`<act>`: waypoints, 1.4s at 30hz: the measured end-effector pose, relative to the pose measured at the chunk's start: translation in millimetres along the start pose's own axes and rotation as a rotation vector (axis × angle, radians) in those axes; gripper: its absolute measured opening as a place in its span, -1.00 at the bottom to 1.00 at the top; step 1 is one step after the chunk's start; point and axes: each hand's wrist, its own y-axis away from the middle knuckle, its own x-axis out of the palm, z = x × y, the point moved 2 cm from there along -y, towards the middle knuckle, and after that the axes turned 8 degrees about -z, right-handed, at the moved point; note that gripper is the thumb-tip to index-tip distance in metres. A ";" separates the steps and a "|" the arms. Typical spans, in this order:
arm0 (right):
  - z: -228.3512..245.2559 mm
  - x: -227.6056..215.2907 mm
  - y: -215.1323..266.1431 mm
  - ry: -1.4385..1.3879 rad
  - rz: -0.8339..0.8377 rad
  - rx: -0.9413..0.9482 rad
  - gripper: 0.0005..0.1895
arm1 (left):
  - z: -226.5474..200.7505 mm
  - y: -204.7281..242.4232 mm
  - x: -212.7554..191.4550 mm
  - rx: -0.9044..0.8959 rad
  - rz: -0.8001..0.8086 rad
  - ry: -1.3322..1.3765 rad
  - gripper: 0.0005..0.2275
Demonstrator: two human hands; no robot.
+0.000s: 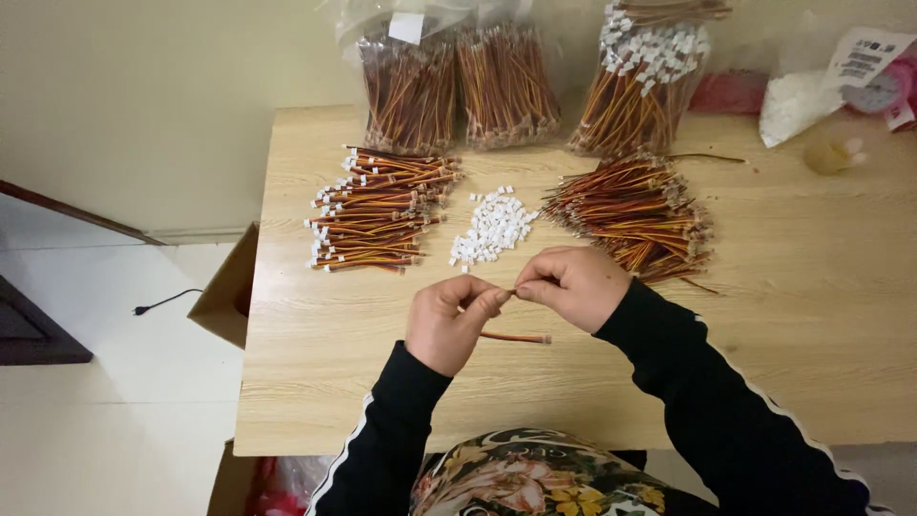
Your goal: Assembling small electrical cables by manually attaching plastic connectors to the ends of wires.
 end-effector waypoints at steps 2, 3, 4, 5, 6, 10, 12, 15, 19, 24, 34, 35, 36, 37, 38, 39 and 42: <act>-7.6 9.8 -0.5 -0.010 0.035 0.074 -0.88 | 27.3 5.1 11.8 -0.038 0.010 0.100 -0.91; -12.7 15.4 0.7 -0.018 0.071 0.149 -0.88 | 41.5 8.9 18.4 -0.077 0.020 0.203 -0.91; -19.7 23.0 1.8 -0.024 0.074 0.153 -0.88 | 48.7 10.7 19.1 -0.083 0.022 0.199 -0.91; -26.0 30.7 2.3 -0.017 0.112 0.122 -0.89 | 56.4 11.5 19.7 -0.119 0.015 0.189 -0.90; -32.5 38.5 2.6 -0.010 0.149 0.091 -0.89 | 64.0 12.0 20.2 -0.154 0.008 0.178 -0.89; -51.6 60.4 3.5 -0.032 0.213 0.120 -0.86 | 69.3 8.3 20.9 -0.222 0.049 0.065 -0.89; -54.0 62.9 0.9 -0.025 0.195 0.272 -0.86 | 88.4 -1.1 26.5 -0.309 0.137 0.042 -0.88; -72.1 61.5 -8.8 0.034 0.175 0.343 -0.84 | 119.6 -19.4 33.8 -0.294 0.175 0.281 -0.71; -100.1 61.1 -10.5 -0.001 0.142 0.450 -0.84 | 196.2 -65.3 23.5 -0.237 0.018 -0.252 -0.71; -113.5 64.1 -12.0 -0.107 0.099 0.527 -0.87 | 256.2 -102.0 53.3 -0.005 -0.039 -0.637 -0.72; -84.8 36.6 -16.2 -0.190 0.071 0.501 -0.86 | 272.5 -111.8 77.7 0.180 -0.291 -0.804 -0.84; -82.4 34.9 -16.0 -0.286 0.050 0.494 -0.86 | 273.8 -112.4 77.0 0.200 -0.265 -0.801 -0.83; -79.6 33.3 -15.6 -0.383 0.029 0.485 -0.87 | 274.9 -112.6 75.9 0.219 -0.239 -0.798 -0.83; -79.9 32.6 -15.0 -0.380 0.027 0.481 -0.87 | 247.3 -106.0 68.3 0.222 -0.244 -0.796 -0.83; -79.7 32.0 -14.3 -0.416 0.018 0.456 -0.88 | 223.1 -99.2 60.8 0.064 -0.166 -0.651 -0.80; -79.4 31.3 -13.1 -0.451 0.010 0.432 -0.90 | 199.1 -91.2 54.2 -0.091 -0.087 -0.503 -0.78; -70.2 22.4 -11.8 -0.449 0.013 0.395 -0.89 | 150.0 -65.6 54.5 -0.270 -0.037 0.432 -0.78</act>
